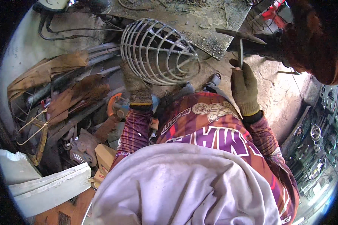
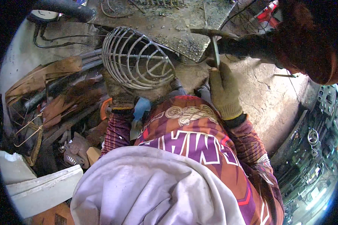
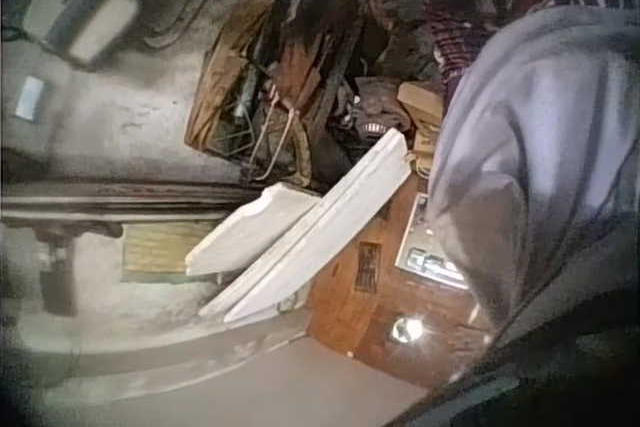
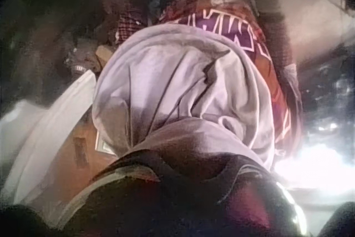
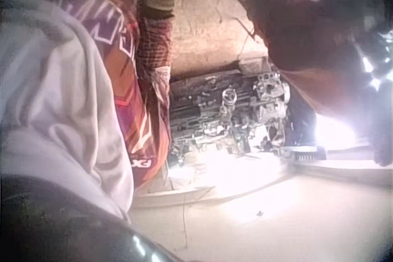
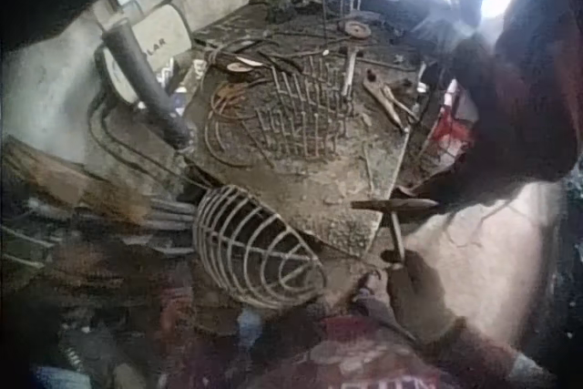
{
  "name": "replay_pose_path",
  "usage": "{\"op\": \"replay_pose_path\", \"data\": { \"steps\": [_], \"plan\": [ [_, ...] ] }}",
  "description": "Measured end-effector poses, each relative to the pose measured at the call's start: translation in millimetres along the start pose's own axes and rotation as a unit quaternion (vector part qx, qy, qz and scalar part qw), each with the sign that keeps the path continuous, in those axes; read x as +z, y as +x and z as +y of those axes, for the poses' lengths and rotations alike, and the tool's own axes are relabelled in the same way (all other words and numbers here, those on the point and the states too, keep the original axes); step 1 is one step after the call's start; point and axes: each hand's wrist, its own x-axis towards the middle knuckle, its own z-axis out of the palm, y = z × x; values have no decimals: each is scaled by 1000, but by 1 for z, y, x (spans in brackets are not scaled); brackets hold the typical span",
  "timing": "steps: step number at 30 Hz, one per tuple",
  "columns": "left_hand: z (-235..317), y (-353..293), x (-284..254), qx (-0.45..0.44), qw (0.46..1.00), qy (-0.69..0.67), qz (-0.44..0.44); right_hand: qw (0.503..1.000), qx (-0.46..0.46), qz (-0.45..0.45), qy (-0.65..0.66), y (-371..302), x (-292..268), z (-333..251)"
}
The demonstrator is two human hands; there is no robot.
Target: The person welds the joints of a metal cage-like structure on a workbench using a welding tool. The person then uses an angle grinder to smooth the metal and hammers the cage with a hammer.
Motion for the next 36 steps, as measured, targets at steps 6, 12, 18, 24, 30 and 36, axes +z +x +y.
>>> {"op": "replay_pose_path", "data": {
  "steps": [6,12,18,24,30,36],
  "plan": [
    [16,2,16,-28,998,-42,-32,999,30,-23,37,1,1,10],
    [20,-4,22,-44,996,-59,-41,998,31,-33,38,4,2,8],
    [23,-7,26,-50,995,-66,-48,1000,2,-19,13,7,2,11],
    [21,-7,28,-54,995,-63,-50,998,26,-18,48,9,2,18],
    [28,-13,33,-68,994,-55,-61,999,21,-24,11,11,0,15],
    [39,-22,60,-99,992,-45,-68,999,3,-24,37,12,0,14]
  ]
}}
